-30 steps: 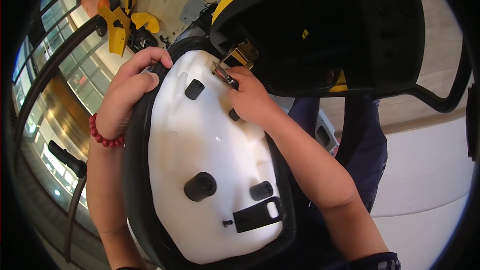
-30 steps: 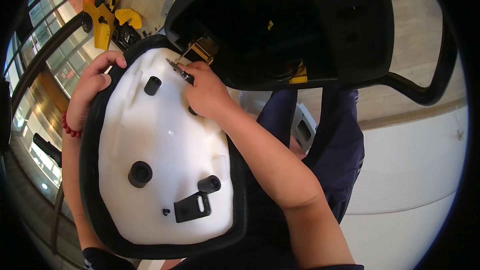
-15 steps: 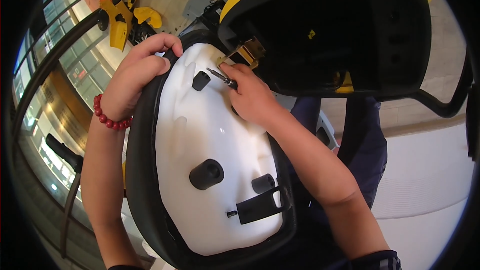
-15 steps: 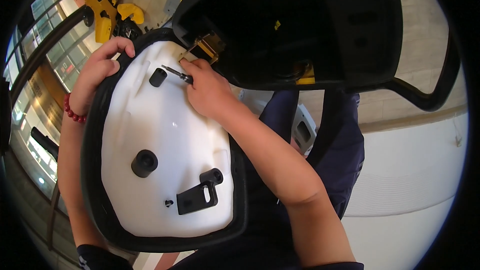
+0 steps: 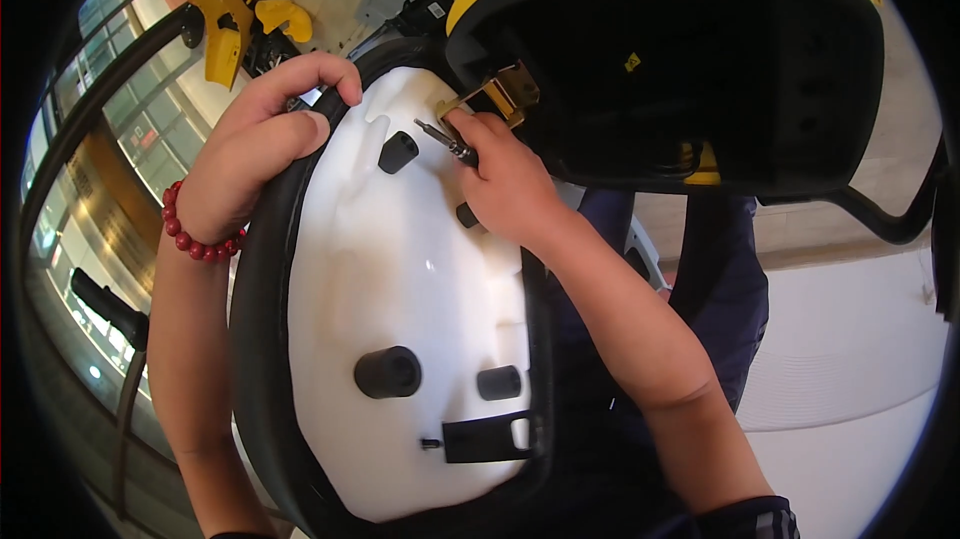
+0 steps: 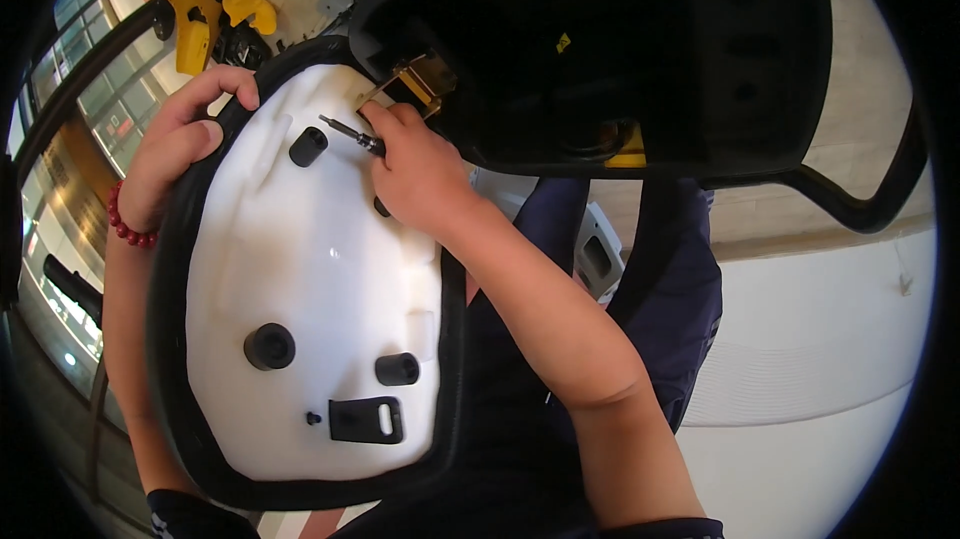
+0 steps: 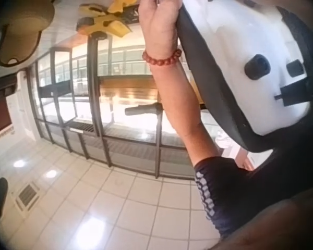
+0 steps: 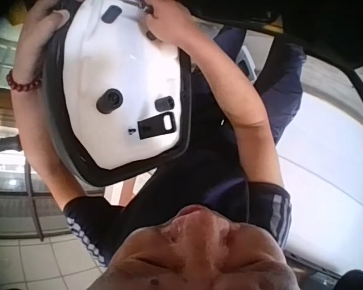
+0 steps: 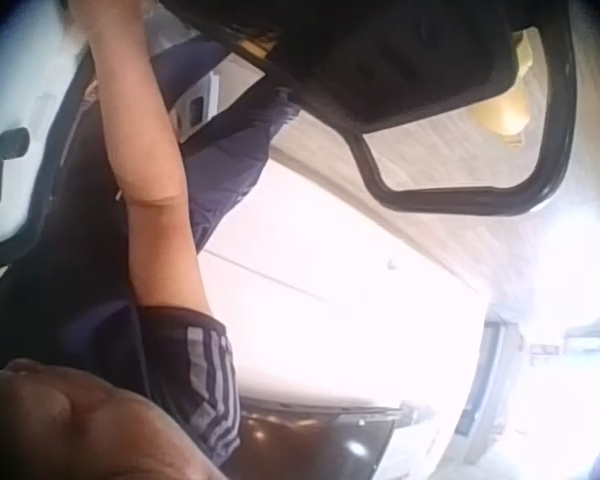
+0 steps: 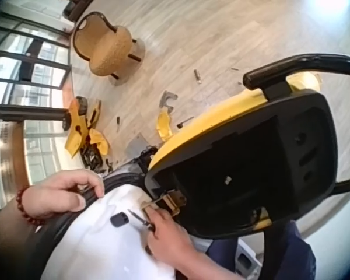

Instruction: Tightening the hinge bolts of an electric scooter seat using a nut driver.

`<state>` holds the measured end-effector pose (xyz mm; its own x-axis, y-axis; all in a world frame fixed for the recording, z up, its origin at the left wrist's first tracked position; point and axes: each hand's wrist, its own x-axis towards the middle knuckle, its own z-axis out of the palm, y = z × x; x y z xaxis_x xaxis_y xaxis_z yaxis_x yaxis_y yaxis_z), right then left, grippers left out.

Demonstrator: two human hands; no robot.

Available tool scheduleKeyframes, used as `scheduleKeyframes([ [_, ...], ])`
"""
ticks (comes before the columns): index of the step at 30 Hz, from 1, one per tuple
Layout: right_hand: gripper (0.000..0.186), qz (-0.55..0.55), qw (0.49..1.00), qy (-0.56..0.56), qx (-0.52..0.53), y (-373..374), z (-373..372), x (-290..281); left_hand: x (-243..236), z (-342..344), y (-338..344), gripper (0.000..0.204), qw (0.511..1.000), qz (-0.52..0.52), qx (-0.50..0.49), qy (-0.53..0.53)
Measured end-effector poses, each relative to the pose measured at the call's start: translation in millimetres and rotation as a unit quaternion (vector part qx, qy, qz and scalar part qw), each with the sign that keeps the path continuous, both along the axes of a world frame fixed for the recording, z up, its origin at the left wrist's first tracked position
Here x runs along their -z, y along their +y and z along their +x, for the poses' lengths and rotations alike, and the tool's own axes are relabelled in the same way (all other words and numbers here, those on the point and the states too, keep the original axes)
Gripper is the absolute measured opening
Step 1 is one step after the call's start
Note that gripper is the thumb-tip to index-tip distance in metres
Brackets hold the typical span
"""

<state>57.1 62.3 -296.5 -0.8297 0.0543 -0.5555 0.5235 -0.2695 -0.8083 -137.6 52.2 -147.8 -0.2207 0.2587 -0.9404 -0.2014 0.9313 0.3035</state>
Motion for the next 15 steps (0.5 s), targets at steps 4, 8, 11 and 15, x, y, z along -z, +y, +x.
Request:
scheduleKeyframes([
  [4, 0.043, 0.003, 1.0, -0.02, 0.019, -6, -5, -1, -1, -2, -21, 0.027, 0.998, 0.053, 0.021, 0.02],
  [8, 0.041, 0.005, 0.999, -0.019, 0.032, -12, -3, 1, -2, -8, -33, 0.032, 0.998, 0.055, -0.005, -0.003],
  [11, 0.04, 0.034, 0.998, -0.015, 0.042, -17, -5, 0, 0, -13, -34, 0.032, 0.997, 0.077, 0.012, 0.0],
  [15, 0.038, 0.073, 0.996, -0.041, 0.024, -16, -10, -5, 4, -25, -44, 0.032, 0.996, 0.083, 0.03, -0.027],
])
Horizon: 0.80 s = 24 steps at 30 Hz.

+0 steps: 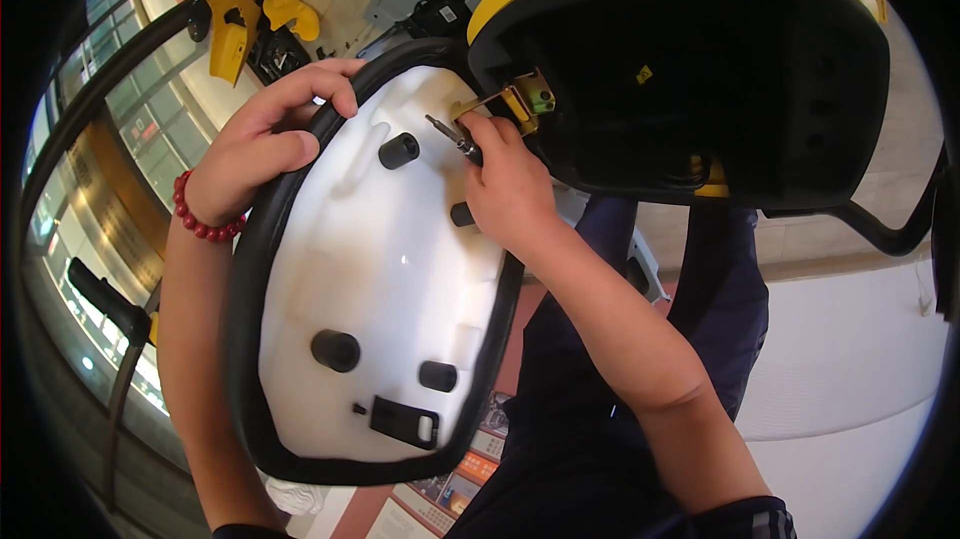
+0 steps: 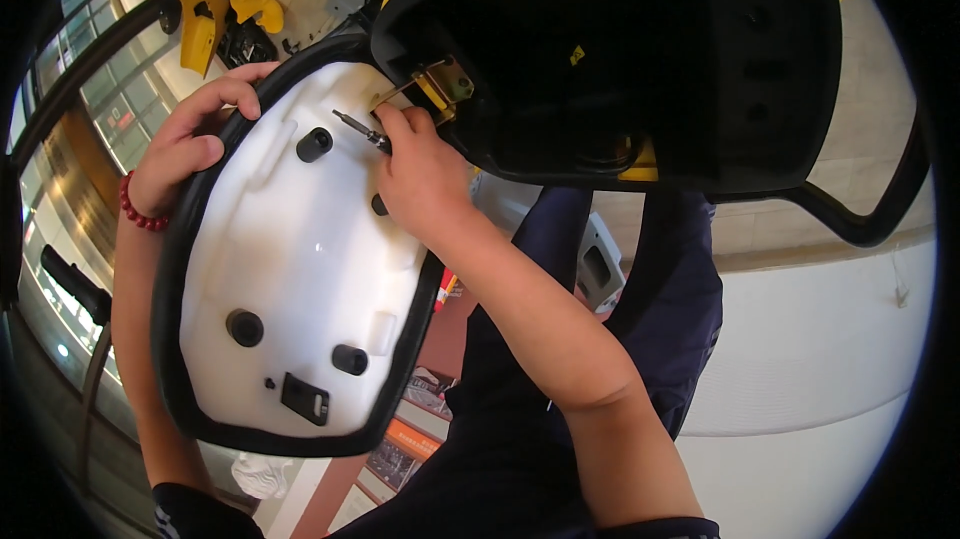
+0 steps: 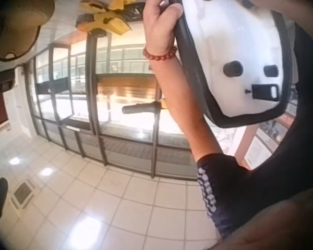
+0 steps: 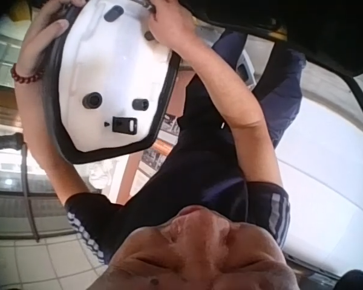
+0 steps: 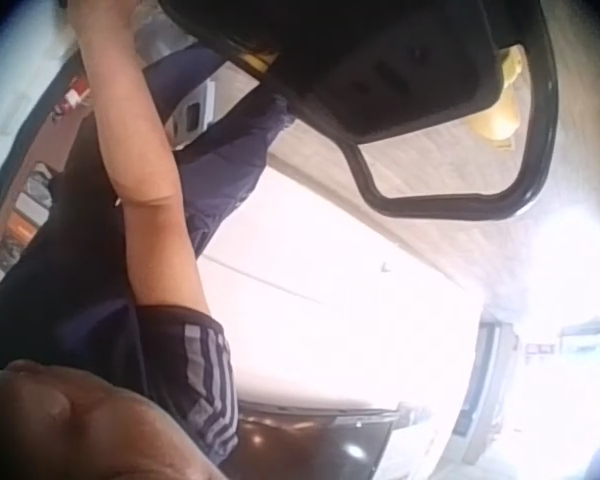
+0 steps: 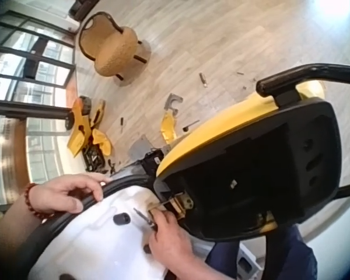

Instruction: Tightening the hinge bolts of an electric scooter seat using a nut driver.

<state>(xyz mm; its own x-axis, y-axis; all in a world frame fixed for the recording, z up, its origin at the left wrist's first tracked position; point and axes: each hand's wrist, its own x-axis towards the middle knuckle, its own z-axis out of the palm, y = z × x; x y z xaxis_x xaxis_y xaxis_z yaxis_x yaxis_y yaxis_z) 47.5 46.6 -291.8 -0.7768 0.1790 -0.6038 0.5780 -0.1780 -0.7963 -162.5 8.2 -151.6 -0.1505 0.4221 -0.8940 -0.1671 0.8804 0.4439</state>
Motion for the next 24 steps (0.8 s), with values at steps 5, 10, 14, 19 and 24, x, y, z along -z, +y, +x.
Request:
scheduleKeyframes([
  [5, 0.042, 0.03, 0.999, 0.017, -0.014, 1, 2, 7, 8, -11, -9, 0.032, 0.995, 0.027, 0.09, 0.013],
  [10, 0.041, -0.03, 0.998, 0.025, 0.047, -2, 7, 4, 5, 1, -6, 0.035, 1.0, 0.025, 0.01, -0.011],
  [14, 0.046, -0.016, 0.998, 0.037, 0.042, -3, 8, 5, -6, 9, -5, 0.046, 0.997, 0.007, -0.05, -0.055],
  [19, 0.047, -0.024, 0.999, 0.047, 0.007, 2, 16, 6, -21, 14, 2, 0.075, 0.996, -0.055, -0.053, -0.048],
  [24, 0.049, -0.029, 0.999, 0.044, -0.003, 2, 22, 2, -27, 12, 11, 0.081, 0.986, -0.139, -0.052, -0.07],
])
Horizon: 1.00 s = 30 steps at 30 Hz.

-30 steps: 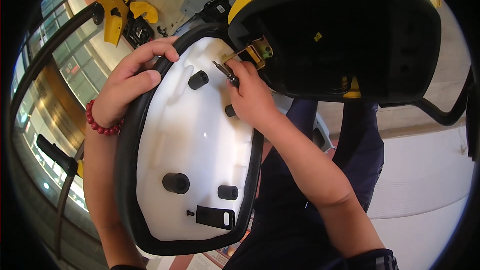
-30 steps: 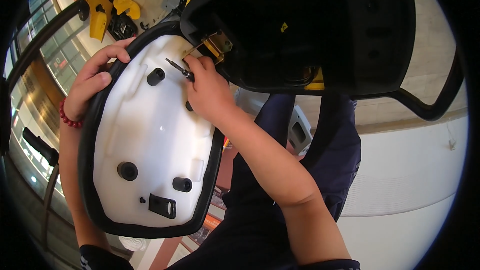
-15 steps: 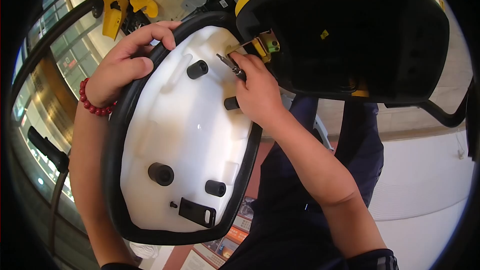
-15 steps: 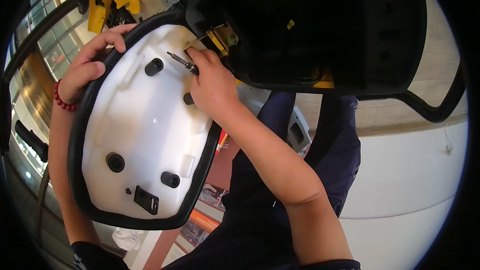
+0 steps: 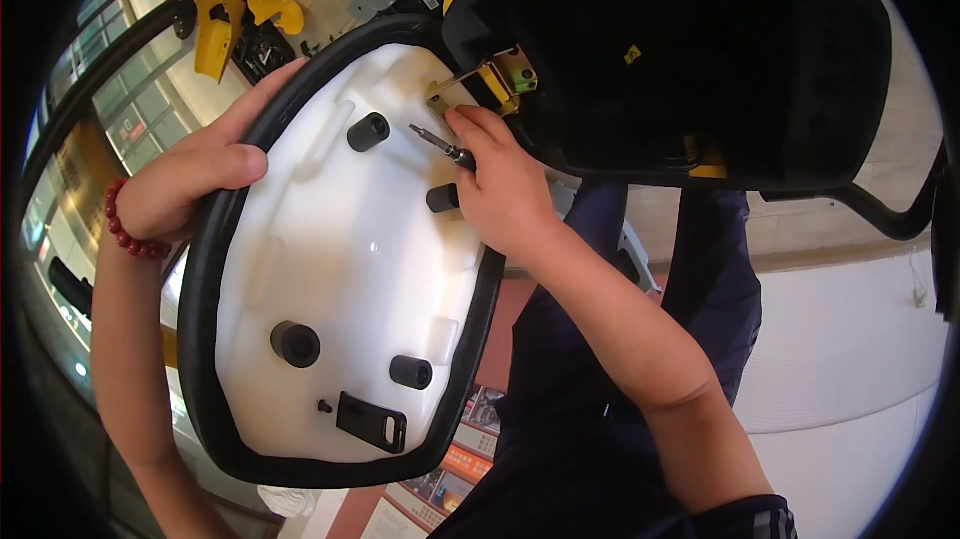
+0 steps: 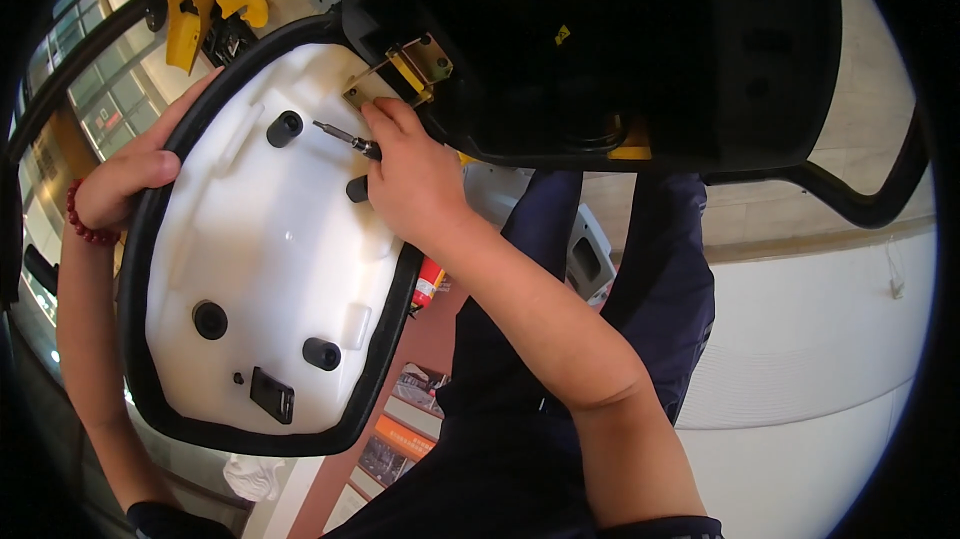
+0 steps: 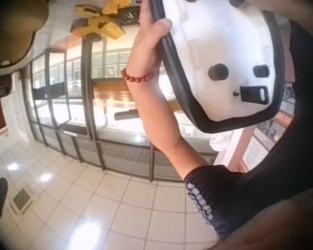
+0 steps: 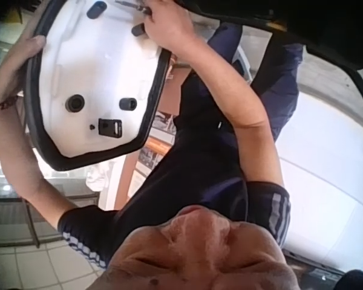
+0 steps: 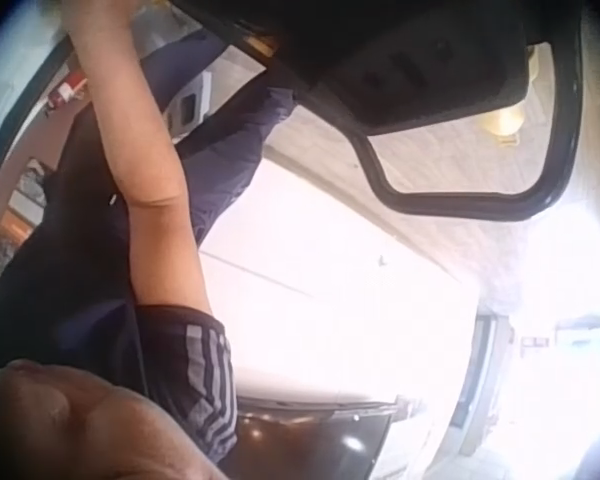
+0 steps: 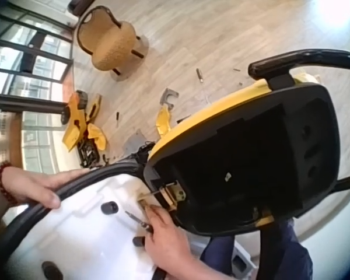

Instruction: Tightening the hinge bolts of an electric scooter seat using a nut driver.

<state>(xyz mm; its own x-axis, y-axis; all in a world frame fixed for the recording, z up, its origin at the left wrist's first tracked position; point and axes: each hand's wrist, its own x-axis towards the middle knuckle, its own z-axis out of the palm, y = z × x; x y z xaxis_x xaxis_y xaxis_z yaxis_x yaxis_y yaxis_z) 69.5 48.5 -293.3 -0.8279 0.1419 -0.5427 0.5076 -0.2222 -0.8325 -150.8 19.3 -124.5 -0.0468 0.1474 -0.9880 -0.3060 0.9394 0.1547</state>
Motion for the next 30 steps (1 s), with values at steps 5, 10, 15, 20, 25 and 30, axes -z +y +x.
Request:
scheduleKeyframes([
  [5, 0.05, -0.046, 0.999, 0.0, 0.003, -5, -5, 0, 1, 6, 7, 0.077, 1.0, -0.013, -0.002, 0.025],
  [10, 0.052, -0.041, 0.998, -0.022, 0.039, -6, -13, 9, 4, 18, 39, 0.062, 0.995, -0.049, 0.035, 0.084],
  [15, 0.052, -0.025, 1.0, -0.002, 0.012, 0, -12, 6, 5, 15, 53, 0.068, 0.996, -0.069, 0.054, 0.021],
  [20, 0.05, -0.034, 0.998, 0.042, 0.017, -5, 6, -3, 3, 18, 60, 0.065, 0.986, -0.089, 0.121, 0.075],
  [25, 0.043, -0.001, 0.999, 0.03, 0.04, 0, 15, -6, 3, 23, 61, 0.066, 0.995, -0.086, 0.002, 0.054],
  [30, 0.037, -0.074, 0.993, 0.011, 0.086, -2, 22, -9, 9, 20, 56, 0.069, 0.993, -0.093, 0.047, 0.064],
])
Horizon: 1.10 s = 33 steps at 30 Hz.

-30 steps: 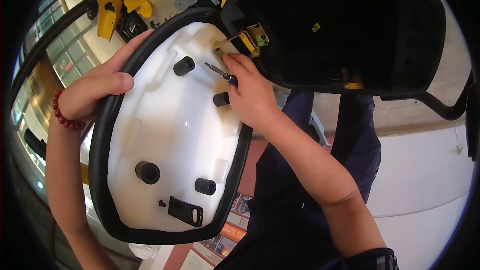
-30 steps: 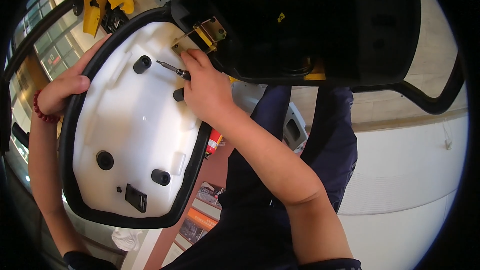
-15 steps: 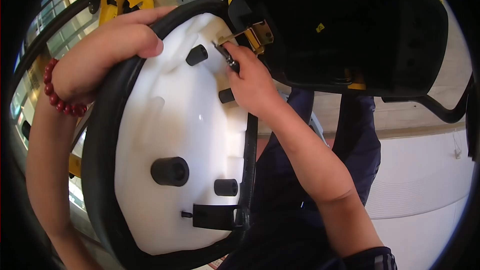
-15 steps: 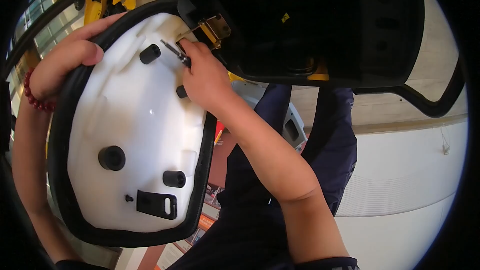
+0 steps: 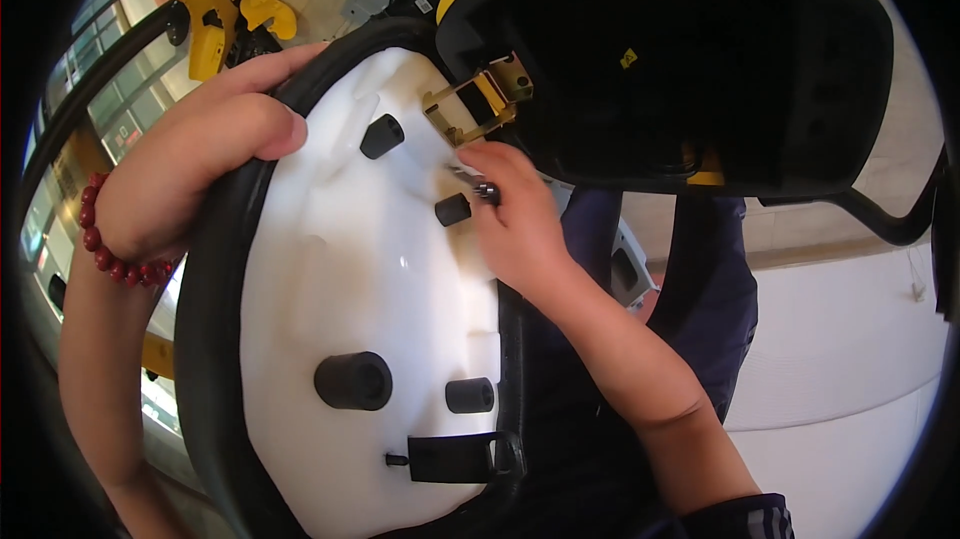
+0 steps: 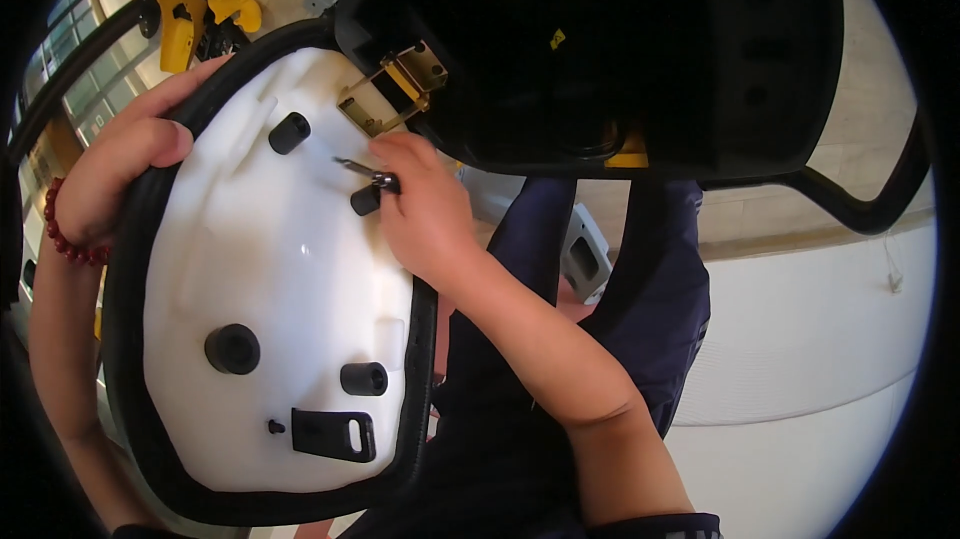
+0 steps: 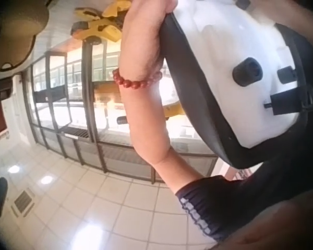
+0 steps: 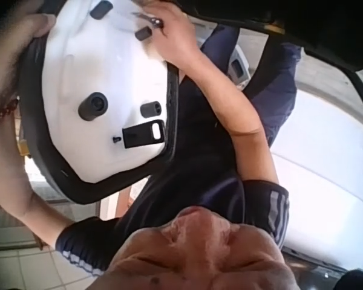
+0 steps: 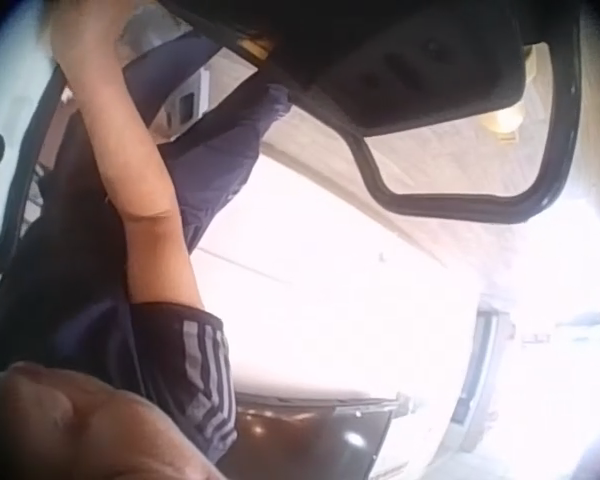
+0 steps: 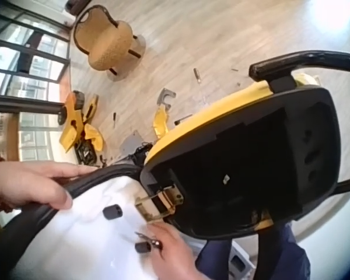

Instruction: Tightening the hinge bolts of an electric scooter seat using a nut driver.

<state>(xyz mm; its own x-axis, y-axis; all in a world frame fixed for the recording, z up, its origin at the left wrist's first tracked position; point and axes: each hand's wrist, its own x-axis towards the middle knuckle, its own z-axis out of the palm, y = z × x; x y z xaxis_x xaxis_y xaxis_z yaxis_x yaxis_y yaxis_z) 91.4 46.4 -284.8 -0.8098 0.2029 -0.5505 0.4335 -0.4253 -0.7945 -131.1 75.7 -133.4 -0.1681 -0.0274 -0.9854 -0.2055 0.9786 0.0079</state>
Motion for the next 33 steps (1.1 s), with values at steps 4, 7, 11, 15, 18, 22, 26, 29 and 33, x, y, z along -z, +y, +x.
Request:
scheduleKeyframes([
  [4, 0.031, -0.029, 0.992, -0.105, 0.07, 5, 17, -4, 1, 0, -5, 0.059, 0.997, 0.05, -0.066, -0.001],
  [7, 0.025, -0.149, 0.969, -0.142, 0.136, 7, 16, 3, 3, 1, -5, 0.059, 0.997, 0.046, -0.053, 0.03],
  [11, 0.023, -0.159, 0.961, -0.191, 0.123, 5, 17, 3, 2, -2, -2, 0.074, 1.0, 0.011, -0.003, 0.018],
  [15, 0.024, -0.176, 0.959, -0.181, 0.125, 16, 17, -9, 1, -3, 1, 0.07, 1.0, 0.009, -0.02, -0.001],
  [18, 0.022, -0.106, 0.973, -0.195, 0.054, 18, 23, -5, 0, -2, -2, 0.067, 1.0, 0.012, -0.013, 0.007],
  [22, 0.019, -0.097, 0.969, -0.217, 0.061, 34, 25, -7, 0, -8, -16, 0.068, 1.0, 0.025, 0.001, -0.013],
  [26, 0.017, -0.049, 0.976, -0.197, 0.08, 52, 29, -11, -8, -6, -15, 0.071, 0.999, 0.027, 0.006, -0.016],
  [29, 0.018, -0.108, 0.962, -0.251, 0.028, 74, 30, -23, -9, -6, -26, 0.068, 0.998, 0.051, -0.049, 0.005],
  [33, 0.018, -0.115, 0.959, -0.255, 0.035, 90, 32, -31, -9, -5, -21, 0.069, 0.999, 0.015, -0.034, -0.002],
])
